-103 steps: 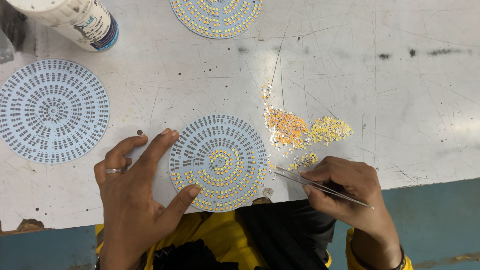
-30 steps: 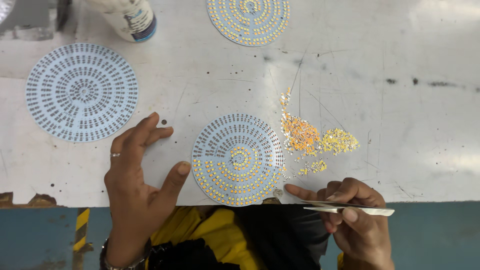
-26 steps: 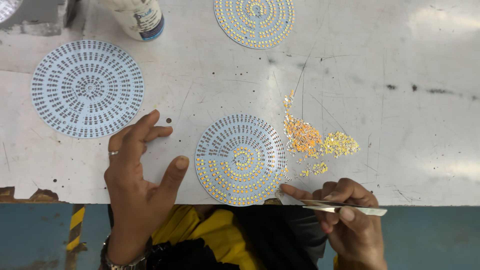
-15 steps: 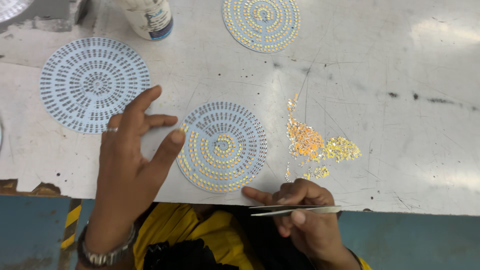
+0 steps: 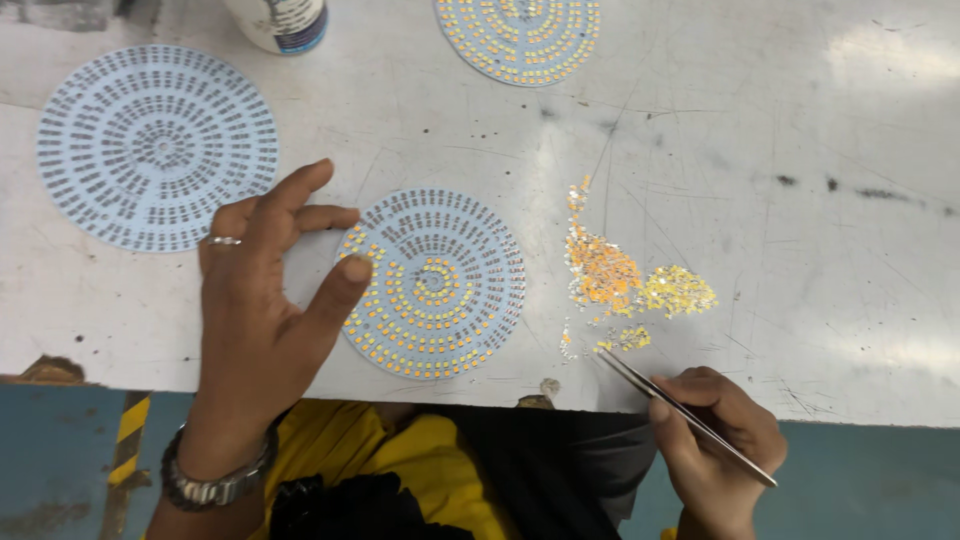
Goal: The person uses tweezers to pick up small yellow LED components from a pile on the table and places them one by one into designated slots on a circular LED board. The left hand holds the board steady while the right hand performs the placement. The process is repeated continuously across the visible portion of the board.
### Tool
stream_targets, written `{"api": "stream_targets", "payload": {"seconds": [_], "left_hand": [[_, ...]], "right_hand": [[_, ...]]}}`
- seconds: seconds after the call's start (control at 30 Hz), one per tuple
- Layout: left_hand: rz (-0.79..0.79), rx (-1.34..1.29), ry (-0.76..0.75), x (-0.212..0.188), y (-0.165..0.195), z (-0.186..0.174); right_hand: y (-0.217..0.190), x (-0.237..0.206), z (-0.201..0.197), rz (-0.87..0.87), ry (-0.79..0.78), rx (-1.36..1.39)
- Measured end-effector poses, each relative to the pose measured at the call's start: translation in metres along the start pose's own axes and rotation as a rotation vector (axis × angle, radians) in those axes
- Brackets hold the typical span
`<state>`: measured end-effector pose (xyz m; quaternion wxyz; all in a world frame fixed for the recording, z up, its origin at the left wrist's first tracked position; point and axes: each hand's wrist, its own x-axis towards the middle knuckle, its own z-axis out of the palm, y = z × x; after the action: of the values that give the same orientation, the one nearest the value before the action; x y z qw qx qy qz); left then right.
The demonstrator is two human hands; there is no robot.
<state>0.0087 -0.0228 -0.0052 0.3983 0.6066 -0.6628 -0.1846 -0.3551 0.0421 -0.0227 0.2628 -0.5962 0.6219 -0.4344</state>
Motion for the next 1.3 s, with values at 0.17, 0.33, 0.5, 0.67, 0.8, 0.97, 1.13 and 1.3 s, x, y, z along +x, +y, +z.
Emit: {"api": "stream_targets", "payload": {"seconds": [0.17,0.33,0.5,0.67,0.8,0.97,1.13,1.3], "left_hand": [[0.008,0.001,-0.024,0.002,0.004,-0.003],[-0.033,-0.084,-0.06,0.002,0.011,-0.007],[0.0,-0.022,-0.077,0.004,0.014,-0.01],[-0.02,-0.032,-0.075,0.003,0.015,-0.009],[-0.044,-0.071,-0.075,0.001,0.013,-0.008],[-0.05,-0.102,-0.082,-0.001,0.01,-0.007],[-0.016,-0.091,-0.082,0.0,0.009,-0.008],[-0.018,-0.068,-0.088,0.0,0.011,-0.009]], "right_hand": [[0.004,0.012,-0.001,-0.062,0.013,-0.047],[-0.003,0.016,0.006,-0.275,-0.113,-0.083],[-0.012,0.02,0.01,-0.277,-0.174,-0.122],[-0.019,0.023,0.012,-0.295,-0.214,-0.121],[-0.022,0.025,0.014,-0.307,-0.223,-0.12],[-0.025,0.027,0.016,-0.311,-0.23,-0.122],[-0.025,0.026,0.015,-0.292,-0.236,-0.121],[-0.022,0.025,0.014,-0.289,-0.22,-0.107]]}}
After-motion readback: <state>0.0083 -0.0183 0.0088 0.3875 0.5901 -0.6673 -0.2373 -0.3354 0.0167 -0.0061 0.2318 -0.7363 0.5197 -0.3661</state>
